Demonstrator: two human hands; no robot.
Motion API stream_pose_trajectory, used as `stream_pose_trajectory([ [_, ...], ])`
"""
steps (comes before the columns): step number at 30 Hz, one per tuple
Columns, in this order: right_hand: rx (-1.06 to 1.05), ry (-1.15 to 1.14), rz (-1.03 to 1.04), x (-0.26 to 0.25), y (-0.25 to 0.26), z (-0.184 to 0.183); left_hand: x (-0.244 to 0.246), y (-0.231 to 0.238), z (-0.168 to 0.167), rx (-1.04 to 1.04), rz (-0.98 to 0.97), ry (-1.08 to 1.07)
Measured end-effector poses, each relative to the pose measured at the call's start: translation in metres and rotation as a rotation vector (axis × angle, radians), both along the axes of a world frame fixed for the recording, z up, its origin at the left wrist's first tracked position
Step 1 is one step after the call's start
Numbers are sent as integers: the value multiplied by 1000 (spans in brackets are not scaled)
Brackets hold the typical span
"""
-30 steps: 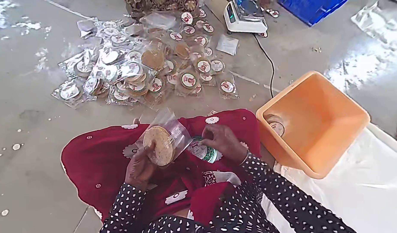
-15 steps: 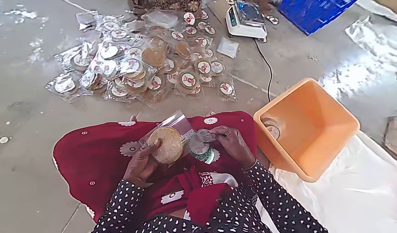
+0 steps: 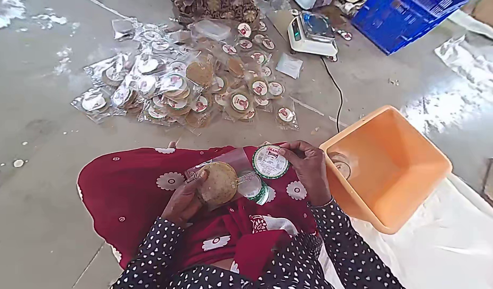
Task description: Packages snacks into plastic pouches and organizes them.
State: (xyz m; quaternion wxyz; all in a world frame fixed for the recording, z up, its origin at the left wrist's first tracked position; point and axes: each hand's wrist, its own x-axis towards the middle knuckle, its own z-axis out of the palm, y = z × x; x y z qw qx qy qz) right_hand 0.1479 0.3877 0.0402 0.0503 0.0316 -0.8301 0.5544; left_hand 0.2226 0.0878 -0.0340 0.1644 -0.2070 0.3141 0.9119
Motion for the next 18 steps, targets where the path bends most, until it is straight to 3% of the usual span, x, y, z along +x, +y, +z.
stream_pose_trajectory([
  [7, 132, 18, 40, -8, -11, 6, 3, 1, 8, -53, -14, 9],
  [13, -73, -144, 178, -10, -16, -3, 1, 1, 6, 1, -46, 25],
  [18, -140, -234, 149, -9, -25, -8, 3, 0, 11, -24, -43, 0],
])
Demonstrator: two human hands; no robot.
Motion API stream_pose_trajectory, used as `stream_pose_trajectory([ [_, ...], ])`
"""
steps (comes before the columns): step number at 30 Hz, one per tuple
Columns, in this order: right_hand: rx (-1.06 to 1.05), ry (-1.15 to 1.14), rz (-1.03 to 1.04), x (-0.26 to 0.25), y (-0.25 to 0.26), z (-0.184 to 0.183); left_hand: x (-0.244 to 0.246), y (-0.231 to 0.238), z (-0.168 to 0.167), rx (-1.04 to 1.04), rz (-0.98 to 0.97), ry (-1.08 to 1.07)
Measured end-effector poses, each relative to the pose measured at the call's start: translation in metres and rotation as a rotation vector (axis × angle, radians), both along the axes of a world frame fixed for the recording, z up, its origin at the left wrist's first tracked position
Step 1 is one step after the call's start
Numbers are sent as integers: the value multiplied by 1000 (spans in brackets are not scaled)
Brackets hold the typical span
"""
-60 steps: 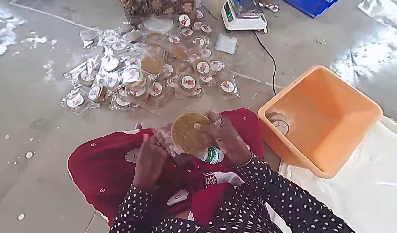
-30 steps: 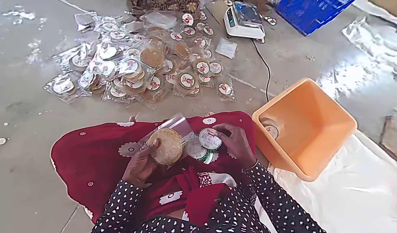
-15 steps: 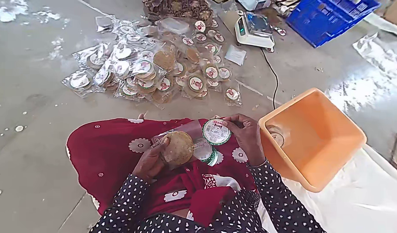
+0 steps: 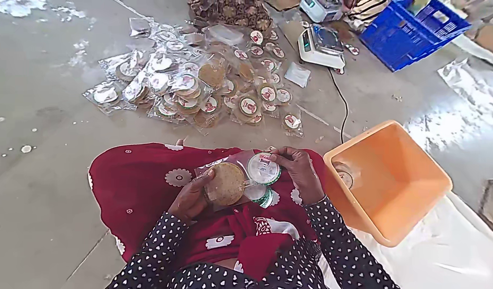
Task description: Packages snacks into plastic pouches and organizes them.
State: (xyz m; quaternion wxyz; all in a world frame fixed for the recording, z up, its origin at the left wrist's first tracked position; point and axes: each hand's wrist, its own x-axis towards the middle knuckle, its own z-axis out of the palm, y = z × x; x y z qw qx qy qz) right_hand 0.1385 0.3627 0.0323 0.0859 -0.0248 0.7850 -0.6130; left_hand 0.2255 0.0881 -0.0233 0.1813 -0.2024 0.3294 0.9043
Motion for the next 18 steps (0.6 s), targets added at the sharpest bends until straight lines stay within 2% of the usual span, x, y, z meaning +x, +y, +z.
stream_pose_trajectory([
  [7, 36, 69, -158, -11, 28, 19, -1, 2, 4, -3, -11, -4],
  [15, 153, 187, 15, 1, 23, 27, -1, 1, -2, 31, -56, 74],
  [18, 94, 176, 77, 1, 8, 23, -1, 2, -3, 28, -68, 86],
])
